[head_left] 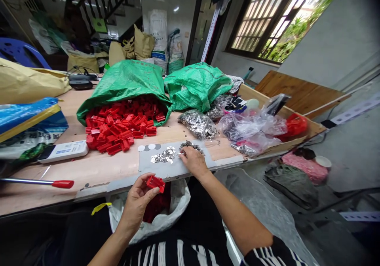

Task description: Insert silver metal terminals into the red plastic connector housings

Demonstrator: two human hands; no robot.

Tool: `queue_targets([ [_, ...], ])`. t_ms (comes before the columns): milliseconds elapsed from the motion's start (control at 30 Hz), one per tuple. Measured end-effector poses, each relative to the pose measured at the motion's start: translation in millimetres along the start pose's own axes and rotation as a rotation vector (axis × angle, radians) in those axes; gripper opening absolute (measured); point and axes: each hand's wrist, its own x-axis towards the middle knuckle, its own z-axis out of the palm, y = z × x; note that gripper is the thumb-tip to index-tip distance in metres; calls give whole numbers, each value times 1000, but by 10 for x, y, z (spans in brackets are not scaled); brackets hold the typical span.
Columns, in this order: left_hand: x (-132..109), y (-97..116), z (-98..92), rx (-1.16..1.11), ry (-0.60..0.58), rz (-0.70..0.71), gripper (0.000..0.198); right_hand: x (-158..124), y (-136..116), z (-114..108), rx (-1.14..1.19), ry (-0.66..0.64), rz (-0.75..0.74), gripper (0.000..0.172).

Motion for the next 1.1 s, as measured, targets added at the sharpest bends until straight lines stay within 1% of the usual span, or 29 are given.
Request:
queue_targets([
  [167, 3, 7, -9, -24, -7, 3, 43, 47, -54, 62, -16, -16, -5, 6],
  [400, 20, 18, 3, -50, 19, 7, 44, -8, -47, -77, 86, -25, -27, 11],
  [533, 45, 16, 8, -22, 15, 33, 42, -60, -12, -117, 178, -25, -29, 10],
  [667, 97, 16, 8, 62, 22, 111, 40, -143, -21, -137, 410, -17, -86, 8],
  [733, 116, 13, 12, 109, 23, 148, 39, -217, -87, -162, 514, -28, -132, 9],
  [833, 125, 5, 18, 196, 36, 215, 35, -364, -253, -219, 576, -85, -207, 7],
  [900, 121, 5, 21, 265, 56, 254, 34, -462, -373, -252, 600, -125, -232, 6],
  [1000, 108, 15, 23, 360, 83, 284, 35, -573, -512, -262, 595, -177, -271, 4],
  [1100, 90, 21, 25, 405, 72, 314, 34, -624, -583, -218, 531, -170, -323, 4],
])
